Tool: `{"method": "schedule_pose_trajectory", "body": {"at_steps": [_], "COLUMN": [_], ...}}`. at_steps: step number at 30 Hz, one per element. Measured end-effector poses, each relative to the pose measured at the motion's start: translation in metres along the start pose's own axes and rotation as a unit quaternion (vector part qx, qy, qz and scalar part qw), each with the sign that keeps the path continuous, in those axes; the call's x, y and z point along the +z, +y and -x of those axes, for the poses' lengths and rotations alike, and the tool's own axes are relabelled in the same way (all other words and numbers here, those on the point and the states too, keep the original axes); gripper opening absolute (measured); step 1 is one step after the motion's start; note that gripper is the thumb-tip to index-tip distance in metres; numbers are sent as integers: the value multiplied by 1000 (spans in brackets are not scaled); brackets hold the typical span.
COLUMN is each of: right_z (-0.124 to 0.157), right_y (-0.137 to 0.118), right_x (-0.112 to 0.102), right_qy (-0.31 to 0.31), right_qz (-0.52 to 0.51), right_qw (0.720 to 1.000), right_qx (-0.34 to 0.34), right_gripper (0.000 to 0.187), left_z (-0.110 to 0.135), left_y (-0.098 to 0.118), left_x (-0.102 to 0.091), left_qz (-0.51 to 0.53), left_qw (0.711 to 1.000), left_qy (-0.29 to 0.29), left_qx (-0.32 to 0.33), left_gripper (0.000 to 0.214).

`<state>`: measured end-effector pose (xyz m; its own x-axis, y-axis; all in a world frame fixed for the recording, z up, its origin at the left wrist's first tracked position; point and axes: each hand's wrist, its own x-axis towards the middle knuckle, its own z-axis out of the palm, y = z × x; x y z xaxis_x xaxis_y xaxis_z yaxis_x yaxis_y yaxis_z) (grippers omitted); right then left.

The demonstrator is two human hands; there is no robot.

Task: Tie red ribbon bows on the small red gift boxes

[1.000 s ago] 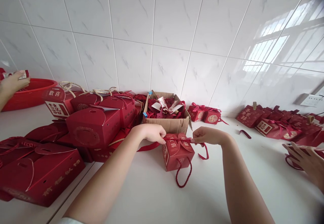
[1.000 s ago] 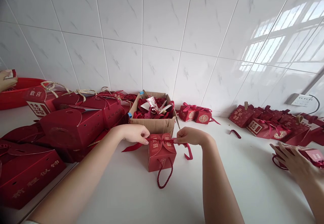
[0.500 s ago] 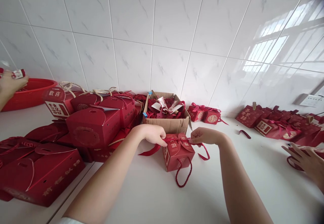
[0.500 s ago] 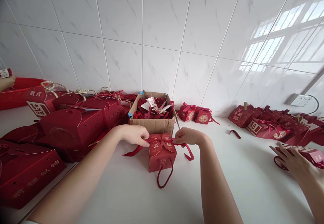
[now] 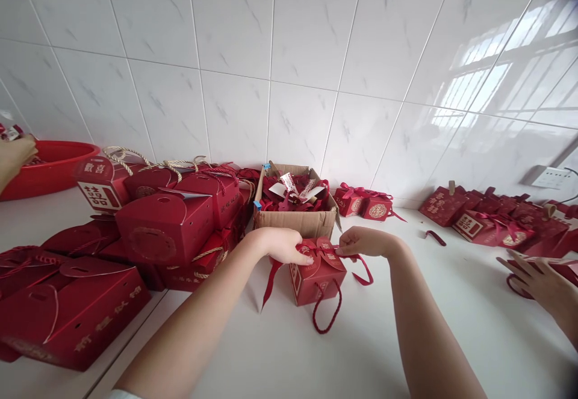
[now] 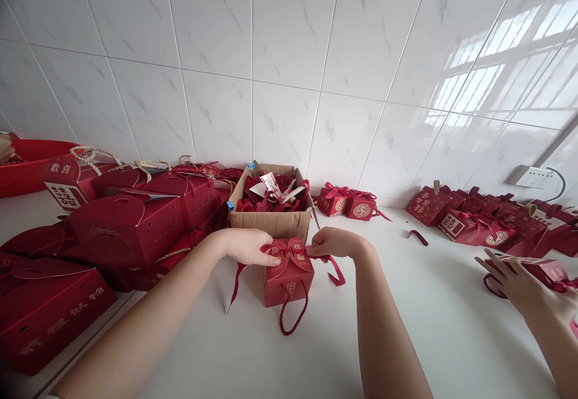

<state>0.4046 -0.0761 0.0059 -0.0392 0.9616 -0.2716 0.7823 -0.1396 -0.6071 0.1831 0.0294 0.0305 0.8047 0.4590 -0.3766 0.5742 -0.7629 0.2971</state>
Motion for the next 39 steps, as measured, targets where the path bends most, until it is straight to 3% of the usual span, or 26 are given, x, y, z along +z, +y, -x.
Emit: {"method": "schedule_pose_trajectory", "body": {"at_steps": [5, 24, 30, 36, 39], "right_z": [-1, -5, -4, 2, 8], "right_y": [0, 15, 12, 6, -2], "right_x": [0, -8, -6, -7, -9], "right_qy": [-3, -25, -39, -46, -71], "right_qz": [1, -9, -23, -40, -55], "right_qw": [1000, 999, 999, 997, 996], "right_qx": [3, 25, 22, 35, -9], "right_gripper": [34, 42, 41, 48, 48], "left_z": [0, -7, -10, -1, 1], "left_y": [7, -10, -16, -14, -13], "left_x": [3, 1, -1, -5, -4], "left_qz": [-37, -17, 0, 18, 14], "left_qw": [999, 995, 996, 999, 998], "left_qy": [7, -15, -18, 7, 46], "left_qx": [-21, -93, -88, -43, -34], "left_gripper": [57, 66, 65, 65, 63]}}
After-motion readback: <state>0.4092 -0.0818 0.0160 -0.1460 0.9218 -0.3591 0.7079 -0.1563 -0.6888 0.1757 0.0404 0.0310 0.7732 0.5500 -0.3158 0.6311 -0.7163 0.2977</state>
